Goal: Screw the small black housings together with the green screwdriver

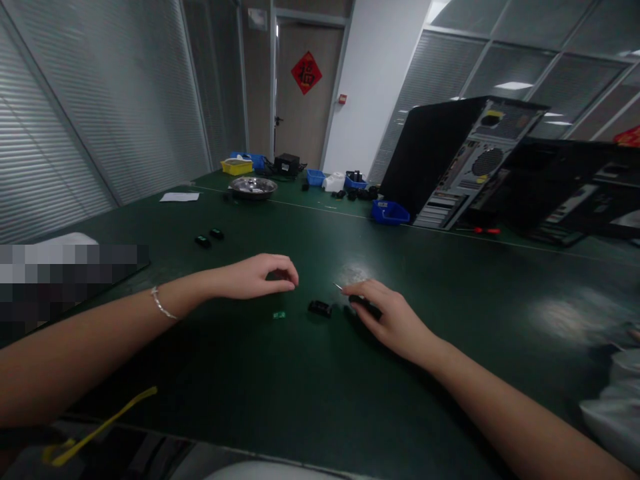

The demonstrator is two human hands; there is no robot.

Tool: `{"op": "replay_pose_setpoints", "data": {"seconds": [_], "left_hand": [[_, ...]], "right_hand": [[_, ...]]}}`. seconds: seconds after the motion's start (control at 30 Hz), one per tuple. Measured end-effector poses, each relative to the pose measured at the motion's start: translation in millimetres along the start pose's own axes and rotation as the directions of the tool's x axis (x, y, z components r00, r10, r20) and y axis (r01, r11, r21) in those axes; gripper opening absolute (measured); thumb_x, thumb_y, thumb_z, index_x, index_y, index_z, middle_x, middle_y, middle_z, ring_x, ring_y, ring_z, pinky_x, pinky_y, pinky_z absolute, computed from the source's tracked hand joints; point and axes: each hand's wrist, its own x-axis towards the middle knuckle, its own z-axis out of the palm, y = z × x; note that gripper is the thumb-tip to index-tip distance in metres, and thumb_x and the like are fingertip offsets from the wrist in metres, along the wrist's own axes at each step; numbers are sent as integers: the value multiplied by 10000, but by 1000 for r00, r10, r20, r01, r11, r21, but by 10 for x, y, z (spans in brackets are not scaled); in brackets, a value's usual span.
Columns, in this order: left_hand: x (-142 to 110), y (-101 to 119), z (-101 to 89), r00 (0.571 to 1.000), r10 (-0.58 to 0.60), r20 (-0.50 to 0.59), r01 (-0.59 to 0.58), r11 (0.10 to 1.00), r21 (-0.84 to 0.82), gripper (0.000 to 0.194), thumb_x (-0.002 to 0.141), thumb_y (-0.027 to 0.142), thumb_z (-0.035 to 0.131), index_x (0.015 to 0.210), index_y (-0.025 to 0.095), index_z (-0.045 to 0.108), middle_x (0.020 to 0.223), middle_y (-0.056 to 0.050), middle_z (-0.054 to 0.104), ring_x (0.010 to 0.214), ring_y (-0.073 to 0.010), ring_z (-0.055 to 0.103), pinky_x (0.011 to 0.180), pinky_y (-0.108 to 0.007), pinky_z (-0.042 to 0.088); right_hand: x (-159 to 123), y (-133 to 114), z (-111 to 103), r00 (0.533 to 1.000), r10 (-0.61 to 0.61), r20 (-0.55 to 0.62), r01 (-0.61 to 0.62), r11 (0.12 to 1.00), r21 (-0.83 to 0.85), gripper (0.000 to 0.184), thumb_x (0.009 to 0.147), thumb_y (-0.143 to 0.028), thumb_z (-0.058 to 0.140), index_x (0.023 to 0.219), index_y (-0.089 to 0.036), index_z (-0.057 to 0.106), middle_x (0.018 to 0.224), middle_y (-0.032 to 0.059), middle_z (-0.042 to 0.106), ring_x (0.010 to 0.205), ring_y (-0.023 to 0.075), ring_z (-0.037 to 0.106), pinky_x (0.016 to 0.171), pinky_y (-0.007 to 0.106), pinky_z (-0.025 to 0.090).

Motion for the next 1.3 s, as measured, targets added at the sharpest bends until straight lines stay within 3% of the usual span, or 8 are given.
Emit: {"op": "replay_pose_setpoints", "data": {"seconds": [0.2,0.4,0.53,0.67,0.8,0.9,1.1,1.3], "left_hand": [[-24,66,-48,979,2,205,-16,997,70,176,881,300,661,1014,186,677,963,-25,621,839,-157,604,724,-231,475],[-35,149,37,965,1,261,-34,992,122,60,847,186,685,890,175,645,882,-6,605,760,-143,570,637,-211,431],[-15,156,64,977,48,207,-60,997,53,47,859,192,668,872,166,630,856,-1,592,742,-134,557,641,-216,425],[49,200,173,996,35,79,-20,982,-190,101,879,248,649,921,160,623,894,-10,616,788,-139,583,695,-241,457],[122,303,348,998,-56,16,55,839,-541,162,850,229,677,956,139,592,871,-11,626,780,-135,614,727,-282,498],[157,364,451,995,-91,30,86,712,-697,183,826,200,700,940,123,579,857,-17,641,781,-134,634,757,-309,515],[187,370,534,992,-120,26,93,588,-803,236,791,207,745,915,120,564,813,-13,654,734,-122,638,736,-303,515],[201,332,549,992,-125,1,75,592,-802,314,767,213,766,940,148,512,828,5,641,729,-113,616,703,-282,494]], "right_hand": [[-15,55,27,999,48,22,-46,997,-65,381,919,-165,559,1296,-209,526,1189,108,629,1092,257,580,958,470,466],[-5,-4,-3,999,0,38,3,997,-73,371,931,-168,543,1297,-230,527,1202,104,630,1105,269,563,941,477,447],[13,-46,-12,999,-40,5,40,998,-51,338,923,-141,542,1249,-225,566,1177,102,645,1098,265,572,946,472,437],[35,-134,15,995,-80,-59,82,996,30,297,928,-130,524,1199,-223,603,1113,97,670,1054,245,601,929,435,469],[46,-250,56,991,-99,-92,111,984,140,259,937,-147,522,1163,-221,625,1061,85,684,1003,220,629,881,373,510],[45,-309,80,991,-88,-98,106,974,201,236,936,-146,533,1133,-220,639,1024,78,685,965,208,637,852,350,523],[43,-311,121,990,-55,-130,85,967,240,190,937,-176,560,1100,-222,646,974,67,684,867,190,648,786,325,542],[69,-303,138,990,-85,-113,112,960,258,176,941,-193,578,1089,-237,664,970,62,679,891,192,646,799,327,539]]}}
